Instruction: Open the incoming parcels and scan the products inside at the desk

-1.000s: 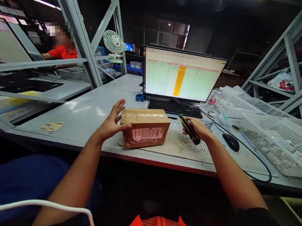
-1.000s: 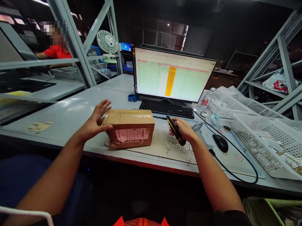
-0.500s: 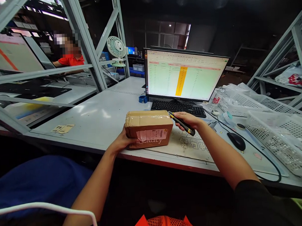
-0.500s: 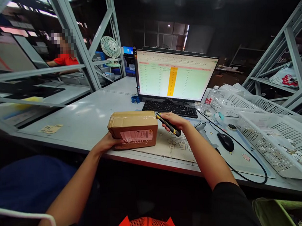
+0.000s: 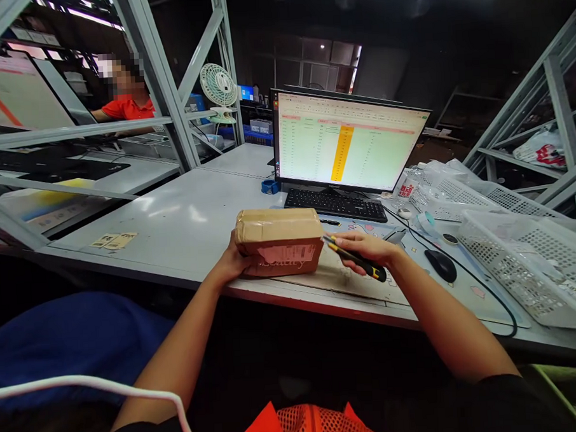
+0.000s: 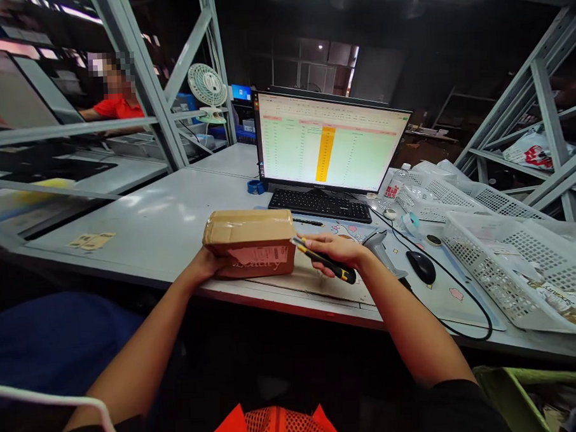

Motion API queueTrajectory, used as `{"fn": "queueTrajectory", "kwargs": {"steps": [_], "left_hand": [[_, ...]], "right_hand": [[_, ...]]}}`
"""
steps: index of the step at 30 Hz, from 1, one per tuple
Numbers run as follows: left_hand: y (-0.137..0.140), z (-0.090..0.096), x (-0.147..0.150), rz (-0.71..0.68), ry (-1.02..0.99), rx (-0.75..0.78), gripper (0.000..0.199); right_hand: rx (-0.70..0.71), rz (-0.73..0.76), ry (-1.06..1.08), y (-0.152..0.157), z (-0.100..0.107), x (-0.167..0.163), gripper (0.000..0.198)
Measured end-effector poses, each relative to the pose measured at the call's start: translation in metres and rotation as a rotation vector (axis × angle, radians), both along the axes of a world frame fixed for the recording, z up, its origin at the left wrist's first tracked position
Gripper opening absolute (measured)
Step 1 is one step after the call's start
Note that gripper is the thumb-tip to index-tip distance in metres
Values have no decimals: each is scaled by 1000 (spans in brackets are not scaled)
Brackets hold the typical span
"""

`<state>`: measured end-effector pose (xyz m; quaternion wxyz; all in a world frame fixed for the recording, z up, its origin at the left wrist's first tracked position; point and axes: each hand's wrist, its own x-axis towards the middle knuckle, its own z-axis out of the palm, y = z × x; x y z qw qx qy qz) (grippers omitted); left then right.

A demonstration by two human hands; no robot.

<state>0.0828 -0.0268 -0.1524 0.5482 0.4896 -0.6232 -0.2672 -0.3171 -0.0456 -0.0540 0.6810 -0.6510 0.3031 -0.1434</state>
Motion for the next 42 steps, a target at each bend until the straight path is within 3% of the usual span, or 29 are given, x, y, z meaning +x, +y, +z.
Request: {"fn": "queueTrajectory", "kwargs": {"steps": [4, 6, 9, 10, 11, 14, 15, 17, 18, 20, 23, 25, 29, 33, 35, 38, 42], "left_hand": [[2, 5, -10, 37, 26, -14, 111], [19, 3, -27, 195, 8, -23, 118], [67, -13, -71, 506, -21, -31, 126], [85, -21, -87, 497, -48, -39, 124], [103, -28, -102, 399, -91, -30, 119], [141, -33, -130, 1, -277, -64, 87], [147, -28, -132, 2, -301, -117, 73], [147, -10, -124, 227, -292, -237, 60], [143, 1, -115, 390, -277, -281, 67], [131, 21, -94, 584, -285, -338, 87], [108, 35, -58, 658, -240, -384, 104], [91, 35, -33, 583, -99, -316, 111], [69, 25, 8, 241, 71, 3, 123], [75, 21, 15, 235, -35, 166, 115], [78, 24, 9, 106, -56, 166, 114], [72, 27, -3, -149, -101, 221, 98], [52, 22, -15, -205, -29, 271, 94]], "right_hand": [[-10, -95, -22, 12, -7, -13, 58], [-16, -243, -67, 12, -17, -20, 53], [-5, -468, -111, 11, -33, -34, 41], [-4, -518, -120, 10, -38, -39, 39], [-13, -552, -126, 10, -42, -44, 40], [-85, -610, -122, 11, -49, -56, 47], [-115, -627, -120, 12, -50, -58, 50], [-168, -640, -127, 14, -51, -59, 53], [-195, -628, -133, 15, -51, -59, 54], [-262, -583, -136, 14, -52, -56, 54], [-338, -535, -132, 12, -52, -51, 56], [-341, -521, -133, 11, -51, -45, 56], [-282, -485, -133, 20, -47, -23, 56], [-271, -393, -53, 40, -45, 2, 56], [-381, -375, 25, 43, -39, 9, 50], [-654, -362, 159, 34, -21, 11, 37], [-942, -358, 356, 14, 5, 7, 40]]}}
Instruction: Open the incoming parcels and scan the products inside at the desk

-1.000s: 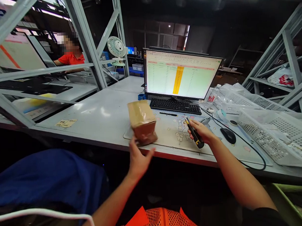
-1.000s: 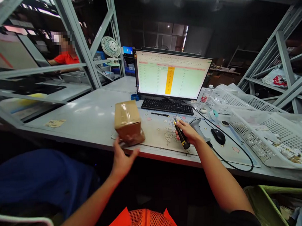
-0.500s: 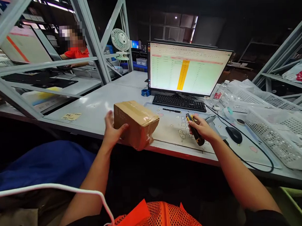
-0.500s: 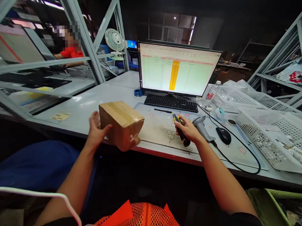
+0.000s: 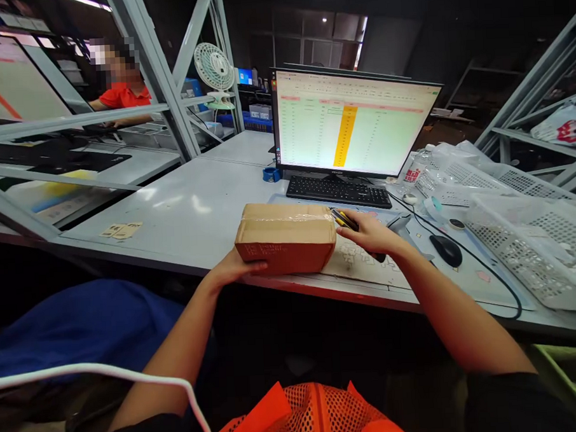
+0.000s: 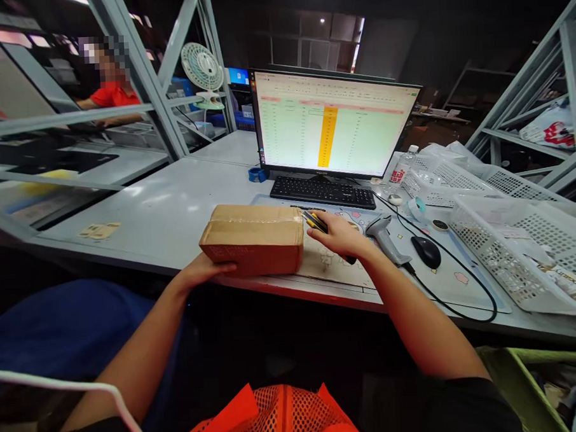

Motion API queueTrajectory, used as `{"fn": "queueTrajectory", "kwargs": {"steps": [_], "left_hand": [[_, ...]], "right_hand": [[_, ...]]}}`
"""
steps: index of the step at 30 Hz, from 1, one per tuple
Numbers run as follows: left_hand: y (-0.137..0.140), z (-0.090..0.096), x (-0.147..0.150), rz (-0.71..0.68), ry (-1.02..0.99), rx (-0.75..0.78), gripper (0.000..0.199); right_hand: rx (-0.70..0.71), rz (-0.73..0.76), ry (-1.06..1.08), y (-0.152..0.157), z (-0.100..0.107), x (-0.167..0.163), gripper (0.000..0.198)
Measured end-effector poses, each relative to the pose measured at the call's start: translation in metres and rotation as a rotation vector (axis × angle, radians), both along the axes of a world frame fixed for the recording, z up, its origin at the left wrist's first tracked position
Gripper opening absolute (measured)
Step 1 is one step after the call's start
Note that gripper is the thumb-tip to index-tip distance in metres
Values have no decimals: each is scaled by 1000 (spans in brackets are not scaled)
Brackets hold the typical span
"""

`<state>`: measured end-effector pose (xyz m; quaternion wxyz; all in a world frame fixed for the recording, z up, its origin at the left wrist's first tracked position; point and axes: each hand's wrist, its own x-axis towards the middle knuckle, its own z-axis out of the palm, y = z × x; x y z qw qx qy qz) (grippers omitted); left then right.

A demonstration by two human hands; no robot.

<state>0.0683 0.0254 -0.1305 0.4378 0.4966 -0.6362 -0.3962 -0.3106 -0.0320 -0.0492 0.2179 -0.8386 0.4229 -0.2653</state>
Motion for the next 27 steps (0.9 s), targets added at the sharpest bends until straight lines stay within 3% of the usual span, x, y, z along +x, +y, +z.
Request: {"fn": "queueTrajectory", "kwargs": {"steps": [3, 8, 13, 17, 20, 24, 25, 27], "left_hand": [[-8, -9, -3, 27, 43, -9, 99], [-6, -15, -4, 37, 55, -36, 101], [-4, -17, -8, 45, 50, -99, 103], [-5, -22, -10, 86, 74, -129, 104], [-5, -24, -10, 82, 111, -146, 107], [-6, -26, -9, 19, 182, -160, 123], [-7, -26, -9, 7, 196, -169, 126], [-7, -27, -9, -13, 216, -192, 129]], "right_hand": [[-21, -35, 81, -6, 11, 0, 52], [-16, -54, 94, 3, 14, 1, 54], [-5, -64, 152, 31, 16, 0, 51], [-18, 28, 106, 60, 10, -3, 39], [-47, 12, 105, 65, 8, -18, 43], [-320, -284, 304, 43, 36, -21, 49], [-415, -312, 365, 36, 49, -11, 49], [-565, -234, 494, 26, 73, 28, 46]]}}
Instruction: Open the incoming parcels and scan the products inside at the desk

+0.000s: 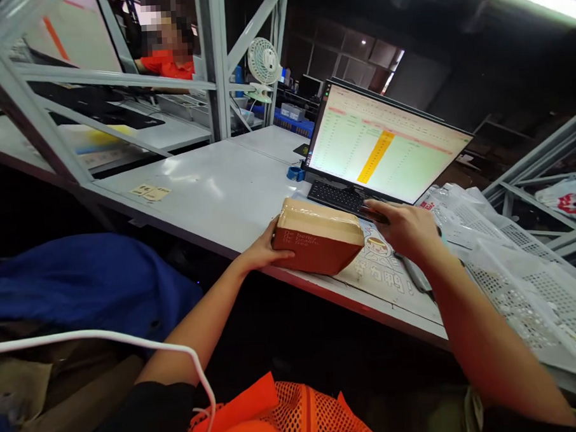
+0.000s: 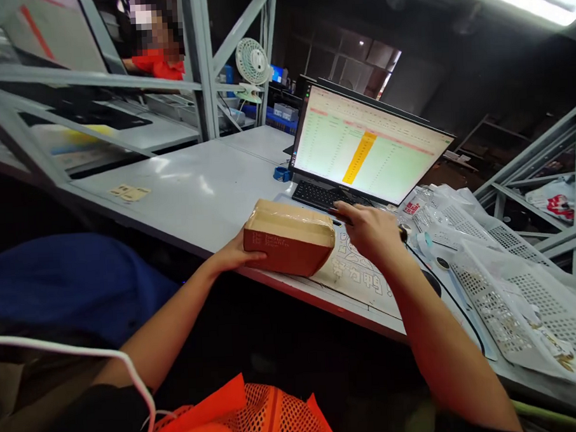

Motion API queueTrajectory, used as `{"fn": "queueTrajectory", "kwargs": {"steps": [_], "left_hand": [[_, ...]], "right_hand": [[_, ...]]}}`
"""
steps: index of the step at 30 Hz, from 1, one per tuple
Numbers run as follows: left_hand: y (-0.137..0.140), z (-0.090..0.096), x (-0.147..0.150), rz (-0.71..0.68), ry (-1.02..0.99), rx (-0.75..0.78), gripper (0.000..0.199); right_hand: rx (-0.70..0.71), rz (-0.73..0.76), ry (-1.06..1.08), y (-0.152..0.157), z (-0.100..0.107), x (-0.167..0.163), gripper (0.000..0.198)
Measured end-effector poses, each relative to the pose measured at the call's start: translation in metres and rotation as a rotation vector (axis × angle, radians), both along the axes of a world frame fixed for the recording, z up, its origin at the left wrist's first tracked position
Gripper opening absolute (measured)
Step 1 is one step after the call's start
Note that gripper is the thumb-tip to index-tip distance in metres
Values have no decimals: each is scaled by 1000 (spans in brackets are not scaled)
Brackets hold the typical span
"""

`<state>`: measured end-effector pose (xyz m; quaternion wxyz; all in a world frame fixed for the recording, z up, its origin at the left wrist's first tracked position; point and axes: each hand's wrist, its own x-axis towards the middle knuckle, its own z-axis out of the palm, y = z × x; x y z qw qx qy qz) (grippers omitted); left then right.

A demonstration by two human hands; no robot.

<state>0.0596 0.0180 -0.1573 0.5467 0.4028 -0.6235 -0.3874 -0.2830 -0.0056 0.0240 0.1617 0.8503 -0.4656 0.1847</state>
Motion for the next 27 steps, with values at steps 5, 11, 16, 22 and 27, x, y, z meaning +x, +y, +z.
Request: {"fn": "queueTrajectory", "kwargs": {"steps": [5, 11, 16, 22, 27], "left_hand": [[2, 4, 0, -14, -22, 4, 132], [5, 10, 1, -52, -48, -4, 132], [5, 7, 2, -73, -39, -2, 129], [-8, 15, 9, -97, -177, -29, 126], [9, 55, 2, 144, -491, -227, 114]], "right_hand": [[-11, 265, 397, 3, 27, 129, 43], [25, 222, 527, 20, 16, 169, 30], [58, 118, 594, 18, 15, 121, 30], [124, -151, 615, 23, 7, 12, 38], [237, -377, 304, 7, -72, -53, 48]]}}
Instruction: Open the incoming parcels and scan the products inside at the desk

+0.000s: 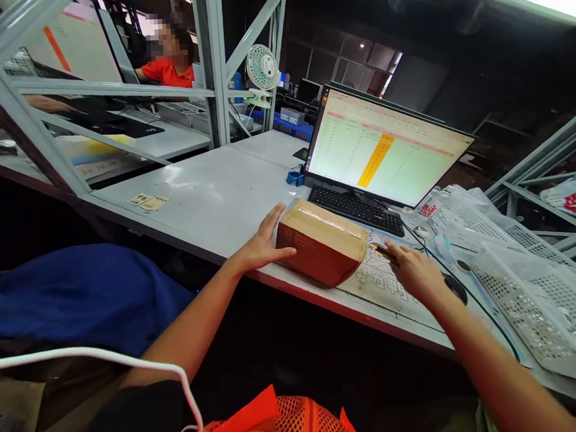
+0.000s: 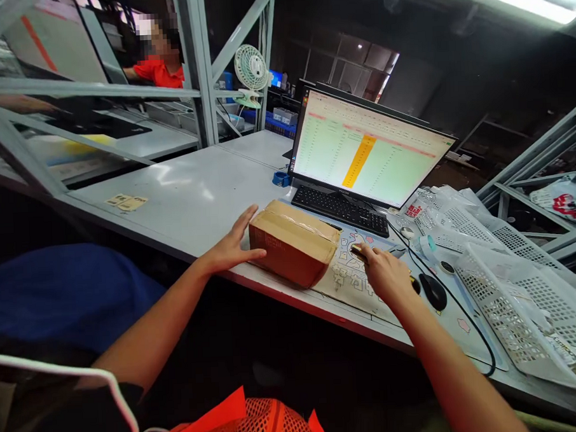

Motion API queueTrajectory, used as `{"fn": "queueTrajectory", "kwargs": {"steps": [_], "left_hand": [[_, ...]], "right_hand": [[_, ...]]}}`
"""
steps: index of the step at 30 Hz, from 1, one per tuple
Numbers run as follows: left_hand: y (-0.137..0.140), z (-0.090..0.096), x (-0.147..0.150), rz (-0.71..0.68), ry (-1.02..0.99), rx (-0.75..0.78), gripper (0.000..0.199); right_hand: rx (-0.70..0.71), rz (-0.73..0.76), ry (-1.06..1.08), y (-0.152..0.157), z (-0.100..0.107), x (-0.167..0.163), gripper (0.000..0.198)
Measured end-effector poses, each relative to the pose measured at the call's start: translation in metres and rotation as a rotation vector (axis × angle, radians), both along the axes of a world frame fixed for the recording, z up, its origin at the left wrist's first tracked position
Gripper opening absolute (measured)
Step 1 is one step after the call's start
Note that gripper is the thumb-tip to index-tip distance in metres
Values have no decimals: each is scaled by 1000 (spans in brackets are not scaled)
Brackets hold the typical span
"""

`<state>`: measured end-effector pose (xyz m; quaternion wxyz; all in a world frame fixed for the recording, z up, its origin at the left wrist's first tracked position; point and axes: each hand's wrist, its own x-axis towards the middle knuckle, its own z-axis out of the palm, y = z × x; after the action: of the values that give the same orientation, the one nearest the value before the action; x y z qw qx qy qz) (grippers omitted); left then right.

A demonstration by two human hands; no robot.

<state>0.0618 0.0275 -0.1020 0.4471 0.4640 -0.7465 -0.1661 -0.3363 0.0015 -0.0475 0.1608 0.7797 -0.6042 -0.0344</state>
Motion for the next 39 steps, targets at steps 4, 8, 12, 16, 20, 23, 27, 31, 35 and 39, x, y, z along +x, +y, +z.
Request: {"fn": "queueTrajectory", "kwargs": {"steps": [4, 8, 12, 16, 20, 23, 27, 31, 35, 39], "left_hand": [[22, 31, -41, 95, -306, -351, 84], [7, 25, -73, 194, -451, -471, 67], [-15, 6, -75, 251, -388, -560, 58], [-12, 4, -72, 251, -371, -640, 49], [-2, 6, -74, 276, -394, -626, 40], [5, 5, -82, 297, -422, -608, 38], [11, 22, -91, 310, -509, -564, 42], [-9, 70, -91, 184, -714, -388, 45], [-45, 104, -93, 133, -839, -229, 52], [-45, 97, -96, 185, -710, -557, 45]], "right_hand": [[127, -57, -234, -27, -76, -22, 59], [121, 36, -432, -44, -97, -25, 51], [-102, 341, -918, -48, -56, 8, 43], [-15, 593, -963, -37, 2, 65, 45], [22, 539, -585, -34, 34, 96, 39], [-36, 459, -534, -52, 39, 98, 35], [-115, 291, -680, -94, 37, 96, 45], [-70, 394, -788, -117, 34, 94, 47], [-51, 440, -894, -117, 28, 87, 50], [-65, 458, -948, -115, 21, 82, 56]]}}
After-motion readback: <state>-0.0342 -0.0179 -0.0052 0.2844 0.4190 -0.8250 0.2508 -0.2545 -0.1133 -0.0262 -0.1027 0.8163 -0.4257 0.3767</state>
